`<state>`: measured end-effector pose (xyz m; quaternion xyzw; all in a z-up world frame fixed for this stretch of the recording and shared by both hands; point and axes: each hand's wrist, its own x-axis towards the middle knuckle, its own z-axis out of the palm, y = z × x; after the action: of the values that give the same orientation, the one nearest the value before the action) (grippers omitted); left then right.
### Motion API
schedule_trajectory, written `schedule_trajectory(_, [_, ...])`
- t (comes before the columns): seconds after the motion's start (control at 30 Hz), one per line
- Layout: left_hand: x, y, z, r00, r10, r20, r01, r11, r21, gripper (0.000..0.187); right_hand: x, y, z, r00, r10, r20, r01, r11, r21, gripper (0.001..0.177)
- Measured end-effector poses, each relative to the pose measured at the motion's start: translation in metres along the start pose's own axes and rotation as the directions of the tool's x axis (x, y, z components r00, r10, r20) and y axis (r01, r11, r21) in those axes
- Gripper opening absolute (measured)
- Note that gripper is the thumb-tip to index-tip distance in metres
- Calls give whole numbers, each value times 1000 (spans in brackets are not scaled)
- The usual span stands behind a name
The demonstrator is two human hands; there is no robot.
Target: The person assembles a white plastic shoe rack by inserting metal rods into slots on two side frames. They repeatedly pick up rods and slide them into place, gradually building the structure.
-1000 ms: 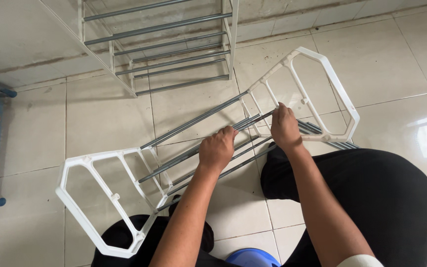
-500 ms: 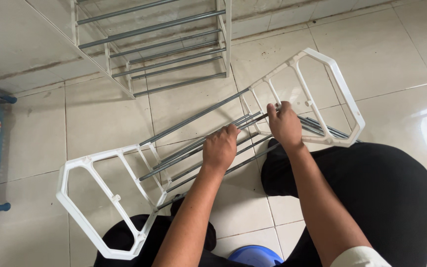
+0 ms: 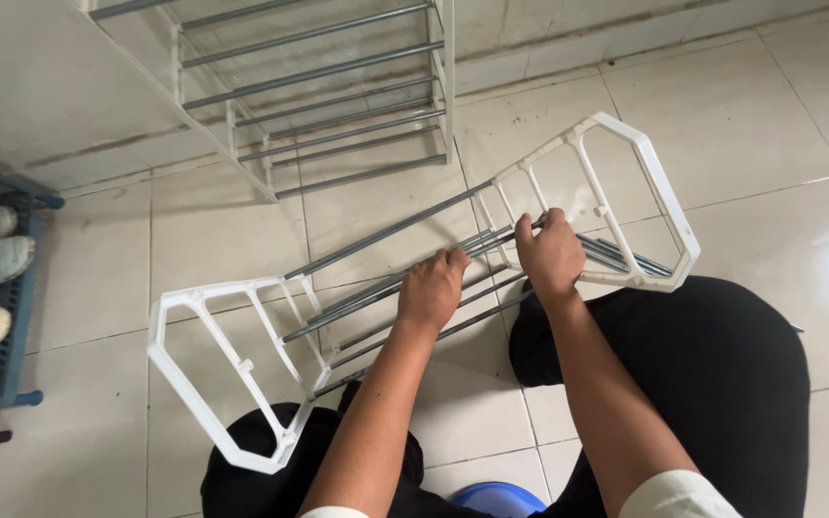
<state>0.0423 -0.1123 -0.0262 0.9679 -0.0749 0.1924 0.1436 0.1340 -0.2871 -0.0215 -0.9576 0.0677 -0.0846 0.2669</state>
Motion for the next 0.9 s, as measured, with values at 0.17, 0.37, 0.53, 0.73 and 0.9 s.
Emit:
schedule_trajectory(0.17, [-10, -1, 5, 1000, 14, -4, -14, 998, 68, 19, -8, -3, -2, 998, 38, 59, -39, 999, 13, 37])
schedule_trajectory(0.37, [-15, -2, 4, 999, 46, 19, -48, 985, 164, 25, -10, 1, -5, 992, 38, 118, -42, 999, 35, 38])
schedule_trajectory(0.53, [-9, 4, -2, 998, 11, 60, -19, 991, 132, 26, -8, 7, -2, 995, 31, 95, -41, 993, 112, 38])
schedule_trajectory(0.73, [-8, -22, -46, 984, -178, 5, 173, 958, 228, 36, 2, 8, 9, 1000, -17, -11, 18, 999, 40, 51])
schedule_trajectory(0.9, [-24, -66, -108, 817, -526, -235, 572, 692, 440, 50, 2, 2, 17, 985, -123, -121, 124, 992, -3, 62])
